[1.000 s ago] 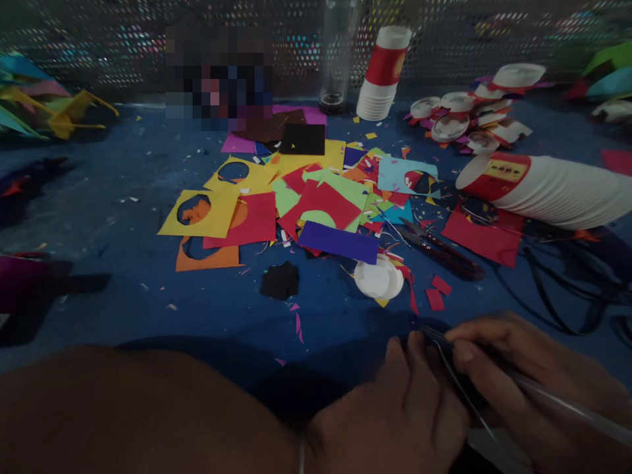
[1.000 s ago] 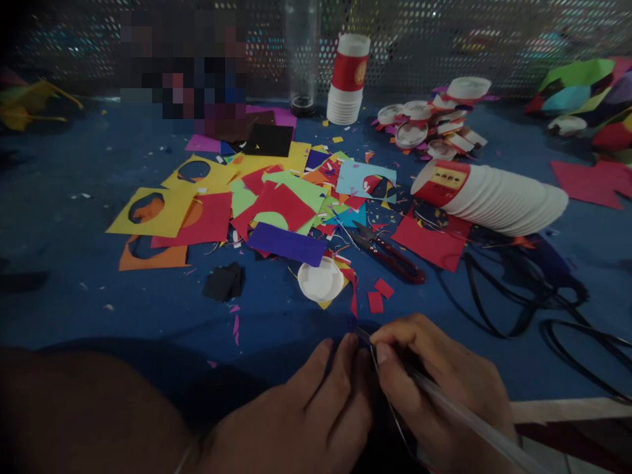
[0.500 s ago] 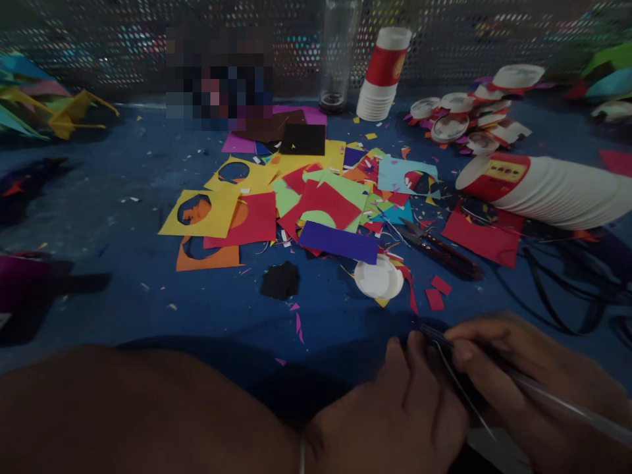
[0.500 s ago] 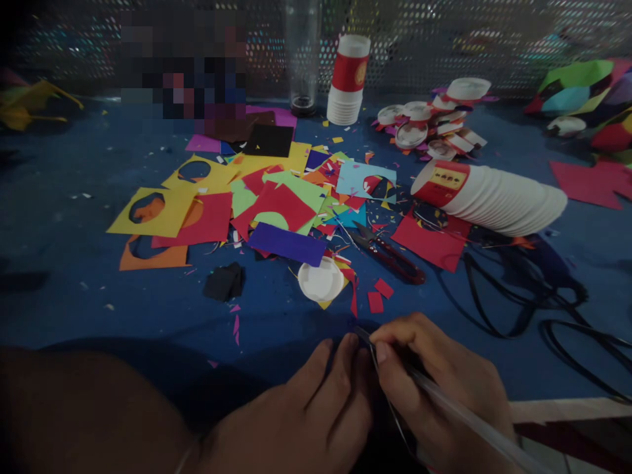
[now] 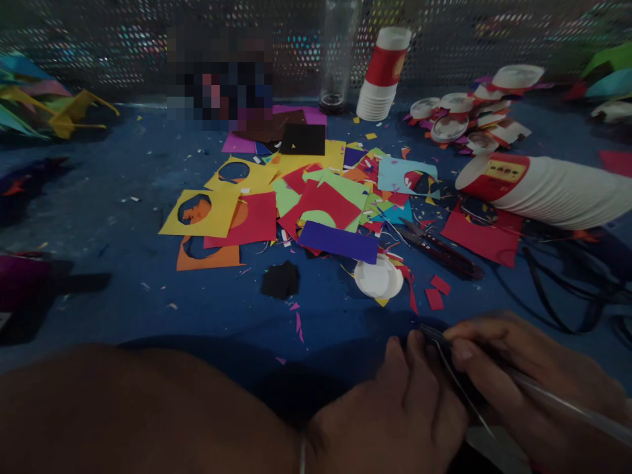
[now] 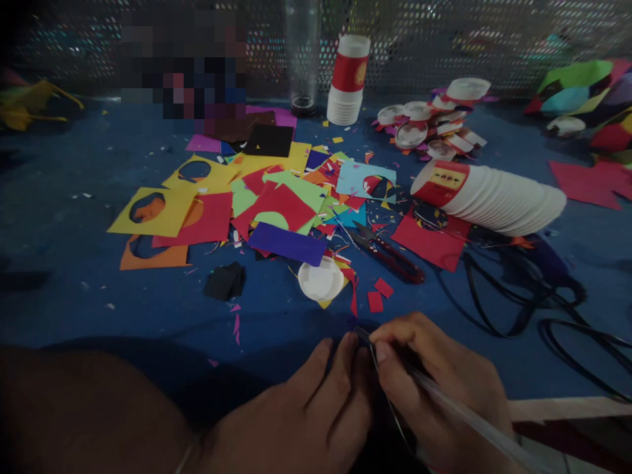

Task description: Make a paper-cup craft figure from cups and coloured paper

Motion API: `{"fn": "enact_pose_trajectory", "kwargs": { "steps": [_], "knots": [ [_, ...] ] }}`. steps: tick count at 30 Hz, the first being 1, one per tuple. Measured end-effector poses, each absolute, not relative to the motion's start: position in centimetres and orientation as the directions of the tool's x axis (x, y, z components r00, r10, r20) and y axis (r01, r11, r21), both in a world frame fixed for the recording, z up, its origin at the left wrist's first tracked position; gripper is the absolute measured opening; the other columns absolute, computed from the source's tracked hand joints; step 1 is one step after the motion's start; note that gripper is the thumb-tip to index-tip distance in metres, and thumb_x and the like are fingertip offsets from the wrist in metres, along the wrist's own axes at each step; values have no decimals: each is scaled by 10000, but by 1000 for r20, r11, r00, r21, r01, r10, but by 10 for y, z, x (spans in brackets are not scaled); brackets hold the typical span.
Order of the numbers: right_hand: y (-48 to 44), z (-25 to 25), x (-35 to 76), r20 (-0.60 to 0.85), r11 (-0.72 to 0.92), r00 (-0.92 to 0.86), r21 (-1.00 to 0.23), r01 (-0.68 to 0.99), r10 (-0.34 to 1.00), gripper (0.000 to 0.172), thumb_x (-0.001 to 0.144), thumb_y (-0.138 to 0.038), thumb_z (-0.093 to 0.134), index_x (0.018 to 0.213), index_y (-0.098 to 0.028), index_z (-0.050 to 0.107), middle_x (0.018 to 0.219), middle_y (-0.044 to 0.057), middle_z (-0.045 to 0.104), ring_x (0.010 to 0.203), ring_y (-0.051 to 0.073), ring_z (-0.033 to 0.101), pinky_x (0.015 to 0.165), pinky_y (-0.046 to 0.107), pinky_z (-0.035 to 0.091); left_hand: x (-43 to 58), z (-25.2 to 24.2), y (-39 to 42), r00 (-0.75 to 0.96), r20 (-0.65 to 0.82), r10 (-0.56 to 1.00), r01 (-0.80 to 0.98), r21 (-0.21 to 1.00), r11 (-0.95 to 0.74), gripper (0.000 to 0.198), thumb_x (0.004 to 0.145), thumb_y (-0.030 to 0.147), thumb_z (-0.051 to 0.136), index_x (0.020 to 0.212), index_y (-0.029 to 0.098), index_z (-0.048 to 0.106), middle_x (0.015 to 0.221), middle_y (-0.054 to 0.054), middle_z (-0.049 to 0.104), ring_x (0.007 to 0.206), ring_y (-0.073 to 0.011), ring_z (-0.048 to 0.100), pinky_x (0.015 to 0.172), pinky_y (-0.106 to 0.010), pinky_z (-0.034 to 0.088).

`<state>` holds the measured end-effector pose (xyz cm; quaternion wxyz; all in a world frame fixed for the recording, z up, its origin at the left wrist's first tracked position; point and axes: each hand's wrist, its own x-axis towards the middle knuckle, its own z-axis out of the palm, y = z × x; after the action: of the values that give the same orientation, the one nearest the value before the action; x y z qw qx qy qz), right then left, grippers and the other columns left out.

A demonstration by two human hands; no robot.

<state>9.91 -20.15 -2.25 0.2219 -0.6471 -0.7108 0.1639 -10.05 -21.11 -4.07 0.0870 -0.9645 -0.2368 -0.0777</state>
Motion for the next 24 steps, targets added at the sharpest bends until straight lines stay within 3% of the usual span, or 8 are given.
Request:
{"fn": "enact_pose_trajectory", "kwargs": {
  "steps": [7, 14, 20, 24],
  "knots": [
    [-202, -22, 97, 114, 114, -65, -502, 858, 991, 341, 993, -495, 457, 800, -326, 683, 700, -4, 732, 533, 207, 678, 546, 317, 558, -96, -42, -215, 842, 181, 509, 531, -104, -841, 503, 1077, 151, 315, 1530, 64, 515, 1446, -167, 668, 1248, -239, 689, 910, -316, 575],
    [-204, -19, 94, 122, 66, -9, -473, 879, 993, 286, 984, -445, 470, 820, -317, 667, 701, -18, 724, 527, 185, 667, 530, 302, 530, -100, -41, -211, 872, 229, 432, 466, -120, -877, 469, 1068, 144, 345, 1448, 43, 600, 1395, -172, 701, 1230, -242, 703, 976, -309, 563],
    [-204, -17, 90, 129, 25, 41, -472, 881, 991, 262, 972, -435, 491, 815, -298, 650, 683, -11, 717, 527, 192, 660, 515, 302, 520, -100, -43, -212, 881, 188, 434, 459, -119, -880, 489, 1075, 168, 336, 1504, 27, 524, 1450, -203, 652, 1252, -256, 684, 860, -298, 577],
    [-202, -19, 92, 140, 75, -7, -487, 870, 990, 268, 980, -415, 471, 828, -314, 667, 740, -5, 743, 583, 196, 693, 563, 300, 544, -91, -43, -217, 854, 135, 502, 515, -98, -851, 501, 1068, 153, 332, 1529, 62, 506, 1454, -183, 655, 1241, -259, 696, 881, -314, 583]
  ]
}}
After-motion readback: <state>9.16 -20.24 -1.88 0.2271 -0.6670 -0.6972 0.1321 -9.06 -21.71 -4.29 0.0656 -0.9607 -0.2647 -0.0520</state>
